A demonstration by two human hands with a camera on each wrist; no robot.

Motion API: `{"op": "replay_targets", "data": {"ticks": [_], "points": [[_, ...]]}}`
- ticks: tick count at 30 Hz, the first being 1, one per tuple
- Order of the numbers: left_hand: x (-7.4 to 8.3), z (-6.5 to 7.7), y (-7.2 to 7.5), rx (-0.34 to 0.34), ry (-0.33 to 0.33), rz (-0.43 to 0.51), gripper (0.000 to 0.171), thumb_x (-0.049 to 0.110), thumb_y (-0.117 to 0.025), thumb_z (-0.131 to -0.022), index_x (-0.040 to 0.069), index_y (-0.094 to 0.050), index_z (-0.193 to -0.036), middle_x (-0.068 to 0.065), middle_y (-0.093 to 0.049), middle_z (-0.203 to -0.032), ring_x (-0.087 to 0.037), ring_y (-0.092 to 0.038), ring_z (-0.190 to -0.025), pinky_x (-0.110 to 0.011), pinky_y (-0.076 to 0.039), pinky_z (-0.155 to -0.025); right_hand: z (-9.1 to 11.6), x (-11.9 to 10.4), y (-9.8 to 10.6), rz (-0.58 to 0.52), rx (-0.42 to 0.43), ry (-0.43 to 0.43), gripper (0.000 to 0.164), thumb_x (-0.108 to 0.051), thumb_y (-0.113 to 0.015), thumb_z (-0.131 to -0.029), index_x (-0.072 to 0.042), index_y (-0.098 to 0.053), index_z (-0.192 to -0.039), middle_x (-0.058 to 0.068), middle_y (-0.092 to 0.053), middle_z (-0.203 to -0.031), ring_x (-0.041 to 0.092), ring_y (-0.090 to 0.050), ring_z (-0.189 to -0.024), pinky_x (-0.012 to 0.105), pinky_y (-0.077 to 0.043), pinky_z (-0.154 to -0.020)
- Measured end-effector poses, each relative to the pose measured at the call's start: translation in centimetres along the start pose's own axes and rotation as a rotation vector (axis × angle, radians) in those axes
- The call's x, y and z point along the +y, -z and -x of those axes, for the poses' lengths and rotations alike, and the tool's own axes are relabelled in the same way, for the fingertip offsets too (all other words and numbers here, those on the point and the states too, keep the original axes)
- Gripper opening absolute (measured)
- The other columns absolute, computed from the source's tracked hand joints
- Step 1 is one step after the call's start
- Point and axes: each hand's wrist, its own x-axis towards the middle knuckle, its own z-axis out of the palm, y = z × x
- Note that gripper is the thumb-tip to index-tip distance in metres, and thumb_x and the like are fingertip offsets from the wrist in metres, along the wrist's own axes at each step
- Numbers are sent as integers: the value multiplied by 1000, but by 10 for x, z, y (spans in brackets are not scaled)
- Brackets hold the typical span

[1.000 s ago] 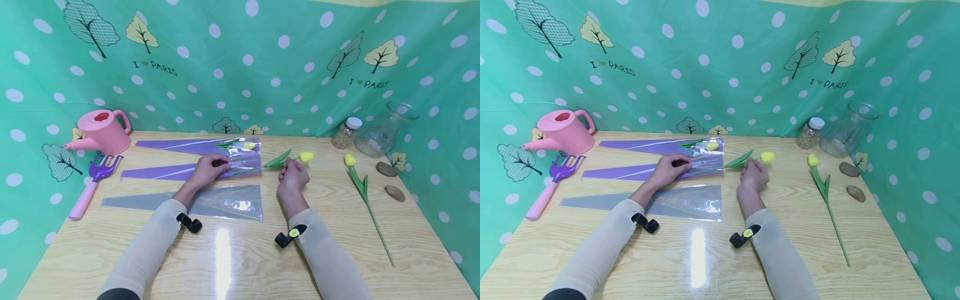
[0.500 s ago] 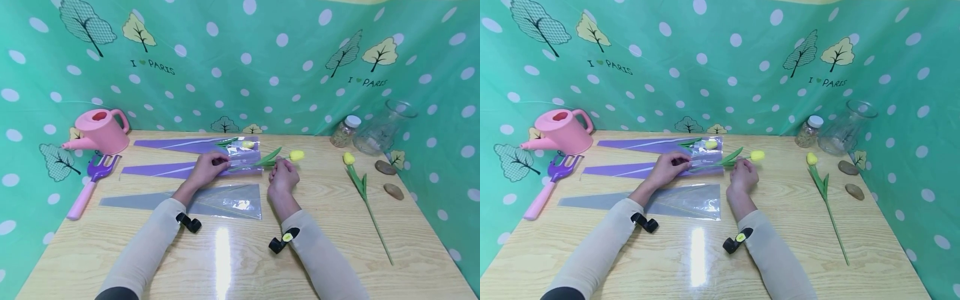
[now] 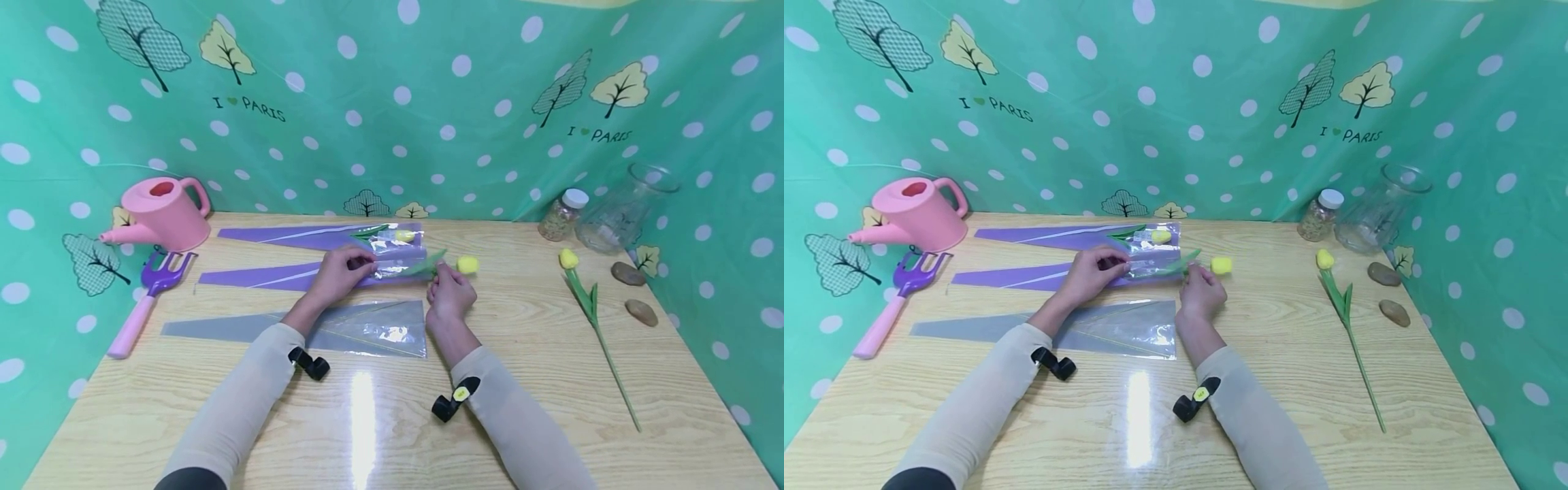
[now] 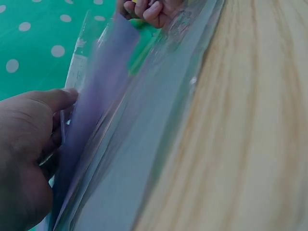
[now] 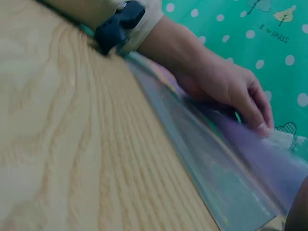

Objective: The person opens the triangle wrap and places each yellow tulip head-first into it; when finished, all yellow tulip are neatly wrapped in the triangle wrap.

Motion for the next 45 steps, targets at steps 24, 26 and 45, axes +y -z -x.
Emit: {"op": "replay_targets", "data": {"ticks": [24,26,45], "points": [[-4,-1,-8,-51,2,-12,17,19,-77,-94,11,-78,-109,-7,-74,-110,-23,-65,-97,-34,-54,-84,-105,-88,89,1014,-708,303,43,-14,-70,-99,-7,-58,-139,17,-58,-143,21,-58,-122,15,-53,-88],[-4,-1,-8,-45,3,-10,17,19,-77,-94,11,-78,-109,-7,-74,-110,-23,-66,-98,-35,-55,-85,-107,-87,90,1038,-743,302,44,-11,-70,-98,-6,-58,-140,18,-58,-143,24,-58,-124,14,-52,-89],[1,1,1,-60,17,-22,18,21,-76,-95,14,-79,-111,-8,-73,-119,-27,-65,-114,-44,-53,-100,-104,-82,82,1036,-681,402,33,-16,-73,-97,-7,-67,-128,10,-68,-116,13,-62,-96,19,-53,-78]]}}
